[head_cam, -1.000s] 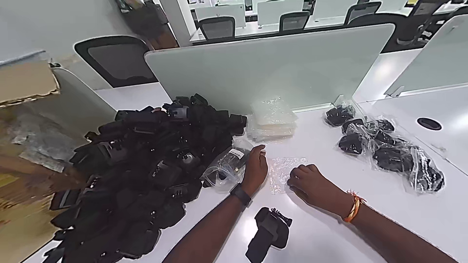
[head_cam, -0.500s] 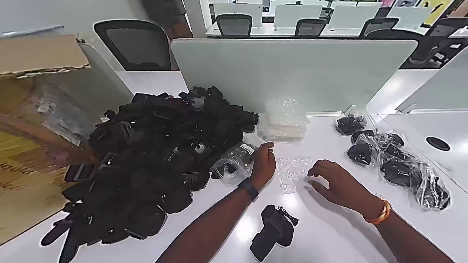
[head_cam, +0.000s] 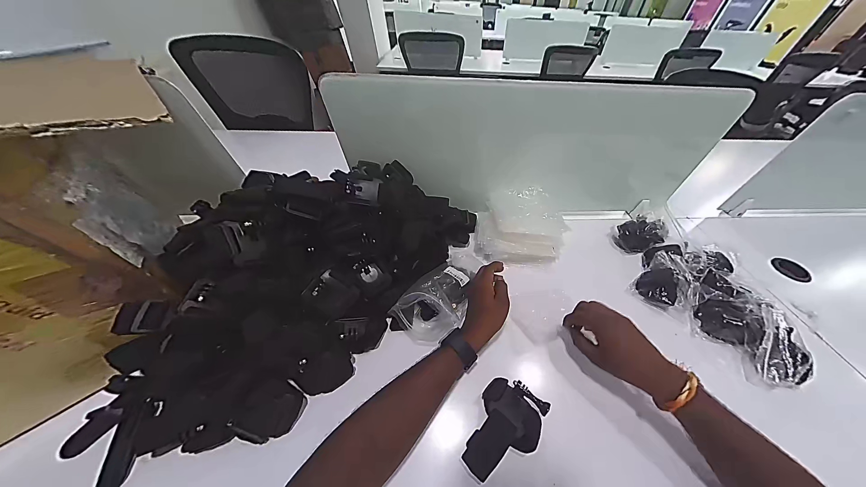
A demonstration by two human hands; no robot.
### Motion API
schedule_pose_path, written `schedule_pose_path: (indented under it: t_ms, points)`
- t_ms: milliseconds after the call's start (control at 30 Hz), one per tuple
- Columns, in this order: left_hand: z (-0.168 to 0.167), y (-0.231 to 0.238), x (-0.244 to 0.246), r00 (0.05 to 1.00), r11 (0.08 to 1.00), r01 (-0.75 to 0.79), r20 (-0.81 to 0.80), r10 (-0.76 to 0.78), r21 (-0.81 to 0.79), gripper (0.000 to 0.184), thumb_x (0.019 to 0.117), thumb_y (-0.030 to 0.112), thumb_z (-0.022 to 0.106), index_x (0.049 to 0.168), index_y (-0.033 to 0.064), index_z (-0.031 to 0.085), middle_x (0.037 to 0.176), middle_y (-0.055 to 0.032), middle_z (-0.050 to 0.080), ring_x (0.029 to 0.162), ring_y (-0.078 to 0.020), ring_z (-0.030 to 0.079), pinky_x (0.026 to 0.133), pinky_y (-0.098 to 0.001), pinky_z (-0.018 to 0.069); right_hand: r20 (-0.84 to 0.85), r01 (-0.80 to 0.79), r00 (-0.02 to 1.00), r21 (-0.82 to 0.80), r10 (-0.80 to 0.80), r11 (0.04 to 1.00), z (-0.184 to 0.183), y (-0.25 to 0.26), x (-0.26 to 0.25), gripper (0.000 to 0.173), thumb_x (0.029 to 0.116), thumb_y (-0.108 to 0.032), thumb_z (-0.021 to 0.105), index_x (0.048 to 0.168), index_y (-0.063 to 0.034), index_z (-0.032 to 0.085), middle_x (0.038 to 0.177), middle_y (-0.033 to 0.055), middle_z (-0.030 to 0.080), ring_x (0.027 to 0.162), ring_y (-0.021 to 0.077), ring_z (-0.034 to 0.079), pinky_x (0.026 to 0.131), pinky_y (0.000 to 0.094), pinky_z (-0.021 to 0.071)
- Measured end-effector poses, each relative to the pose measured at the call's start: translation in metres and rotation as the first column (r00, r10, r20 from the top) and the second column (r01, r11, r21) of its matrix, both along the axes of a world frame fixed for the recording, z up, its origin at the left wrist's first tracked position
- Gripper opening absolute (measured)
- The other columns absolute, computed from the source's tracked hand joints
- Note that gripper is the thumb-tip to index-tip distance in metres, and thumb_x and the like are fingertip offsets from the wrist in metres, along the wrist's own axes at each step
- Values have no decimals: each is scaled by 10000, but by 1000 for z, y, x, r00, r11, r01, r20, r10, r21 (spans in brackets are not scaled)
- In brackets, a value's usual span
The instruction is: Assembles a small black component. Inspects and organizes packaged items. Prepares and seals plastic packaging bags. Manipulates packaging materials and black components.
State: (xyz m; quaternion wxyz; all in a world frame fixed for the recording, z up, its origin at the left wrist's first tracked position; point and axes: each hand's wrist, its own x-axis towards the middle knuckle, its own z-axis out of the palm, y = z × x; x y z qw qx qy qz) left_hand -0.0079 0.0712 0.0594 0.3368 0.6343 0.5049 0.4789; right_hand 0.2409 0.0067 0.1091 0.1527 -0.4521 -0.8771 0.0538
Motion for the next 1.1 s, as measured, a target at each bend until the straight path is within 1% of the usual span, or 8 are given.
schedule_pose_path:
  t_ms: [100, 200, 367, 500, 667, 900, 967, 1100]
  points:
    - [-2, 0, 0, 1000, 1000, -4, 23, 4, 12, 393, 1034, 107, 392, 1344, -50, 575, 1257, -224, 641, 1120, -273, 653, 1001, -420, 524, -150, 65, 987, 45, -57, 997, 42, 14, 11, 220, 973, -177, 574, 1047, -42, 731, 958, 141, 688, 886, 272, 670, 808, 470, 560]
    - [1, 0, 0, 999, 1000, -1, 36, 1, 20, 402, 1038, 107, 375, 1352, -49, 572, 1272, -229, 638, 1120, -282, 660, 997, -427, 533, -154, 120, 984, 236, -85, 964, 90, 34, 11, 180, 963, -147, 601, 1027, -35, 726, 931, 133, 667, 844, 274, 658, 755, 487, 562]
    - [-1, -1, 0, 999, 999, -10, 51, 9, 39, 404, 1026, 95, 372, 1338, -51, 583, 1274, -226, 641, 1127, -282, 660, 1005, -421, 529, -98, 172, 985, 513, -141, 841, 141, 76, -20, 183, 1002, -95, 562, 1030, 12, 709, 992, 220, 660, 968, 400, 646, 846, 552, 525]
    - [-1, -1, 2, 1000, 998, 10, 27, -12, 55, 404, 999, 69, 389, 1318, -66, 597, 1283, -225, 646, 1130, -275, 668, 1001, -412, 536, -54, 183, 981, 576, -186, 797, 137, 127, -39, 239, 1027, -119, 506, 1033, 17, 702, 1004, 225, 657, 1003, 423, 631, 851, 564, 497]
    - [-1, -1, 2, 999, 998, 41, 11, -41, 47, 406, 1001, 67, 390, 1329, -63, 590, 1301, -228, 638, 1137, -271, 664, 1004, -402, 531, 77, 150, 972, 524, -222, 838, 108, 176, -55, 216, 1011, -76, 508, 971, 44, 683, 1004, 244, 649, 1010, 452, 623, 818, 589, 486]
    - [1, 0, 0, 997, 997, 78, 13, -78, -8, 419, 1005, 65, 384, 1355, -60, 576, 1340, -226, 618, 1176, -268, 647, 1029, -392, 516, 201, 168, 939, 436, -278, 884, 80, 197, -74, 191, 997, -74, 526, 947, 20, 684, 1003, 223, 648, 1021, 431, 619, 812, 581, 470]
    - [-1, 1, 0, 996, 996, 86, 12, -86, -15, 423, 1005, 69, 384, 1358, -62, 574, 1344, -225, 615, 1171, -270, 646, 1031, -395, 513, 211, 184, 935, 400, -285, 898, 78, 194, -78, 182, 979, -84, 556, 981, 17, 707, 1015, 220, 657, 1024, 427, 623, 819, 591, 467]
    - [0, 2, -1, 996, 995, 86, 12, -86, -41, 418, 1013, 84, 386, 1362, -53, 570, 1335, -216, 616, 1170, -264, 644, 1034, -393, 513, 145, 177, 957, 401, -253, 899, 86, 172, -82, 253, 955, -128, 575, 1131, -7, 710, 1069, 209, 657, 1046, 424, 620, 815, 604, 457]
